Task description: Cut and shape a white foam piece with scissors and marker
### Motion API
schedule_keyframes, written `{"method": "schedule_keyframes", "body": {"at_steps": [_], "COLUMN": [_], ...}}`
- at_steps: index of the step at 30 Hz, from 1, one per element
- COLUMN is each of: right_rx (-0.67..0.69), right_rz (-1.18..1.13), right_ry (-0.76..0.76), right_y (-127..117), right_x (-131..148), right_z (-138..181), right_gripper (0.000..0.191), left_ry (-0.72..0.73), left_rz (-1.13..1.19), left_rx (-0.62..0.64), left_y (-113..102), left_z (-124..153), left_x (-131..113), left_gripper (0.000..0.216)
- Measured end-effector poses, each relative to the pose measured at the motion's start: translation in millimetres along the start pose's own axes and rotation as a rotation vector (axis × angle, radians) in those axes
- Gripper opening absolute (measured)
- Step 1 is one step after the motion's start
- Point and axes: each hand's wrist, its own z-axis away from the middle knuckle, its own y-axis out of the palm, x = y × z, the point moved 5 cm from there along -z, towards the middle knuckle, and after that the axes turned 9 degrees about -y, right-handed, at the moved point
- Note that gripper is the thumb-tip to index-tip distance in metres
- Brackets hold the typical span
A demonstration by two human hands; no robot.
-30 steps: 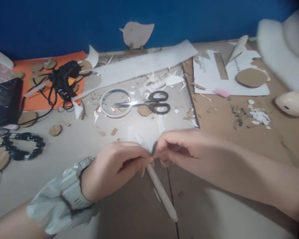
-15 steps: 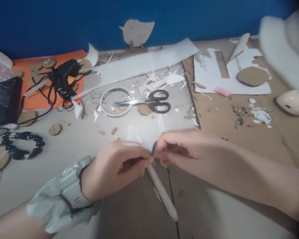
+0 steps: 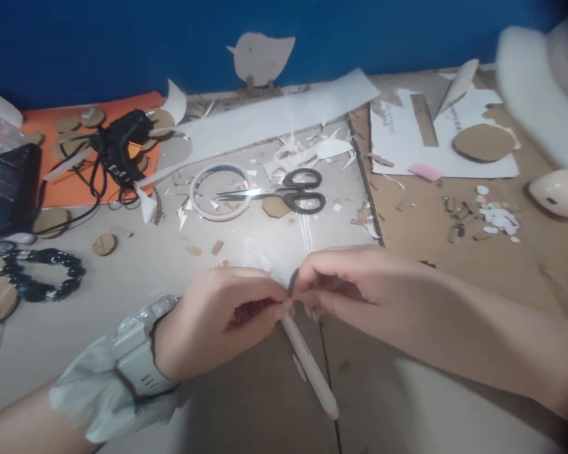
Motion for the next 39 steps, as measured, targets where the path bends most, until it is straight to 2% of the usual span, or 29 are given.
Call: {"method": "schedule_keyframes", "body": {"at_steps": [18, 24, 32, 39], "right_rx": [0.066, 0.003, -0.009, -0.077], "right_rz": [-0.051, 0.0, 0.067, 0.036], "right_ry": [0.044, -0.035, -0.043, -0.067], "right_y": [4, 4, 2, 4], "right_x": [-5, -9, -9, -11], "right_z": [-1, 1, 3, 2], "right_gripper": [0.018, 0.018, 0.02, 0.012], "left_ry": [-0.008, -0.013, 0.0, -0.008], "left_rz": [0.04, 0.062, 0.111, 0.108], "left_rx": [0.001, -0.006, -0.02, -0.045], "left_y": [-1, -1, -1, -2], "left_z": [0, 1, 1, 1], "left_x": [1, 3, 3, 4], "left_gripper": [0.017, 0.017, 0.018, 0.019]}}
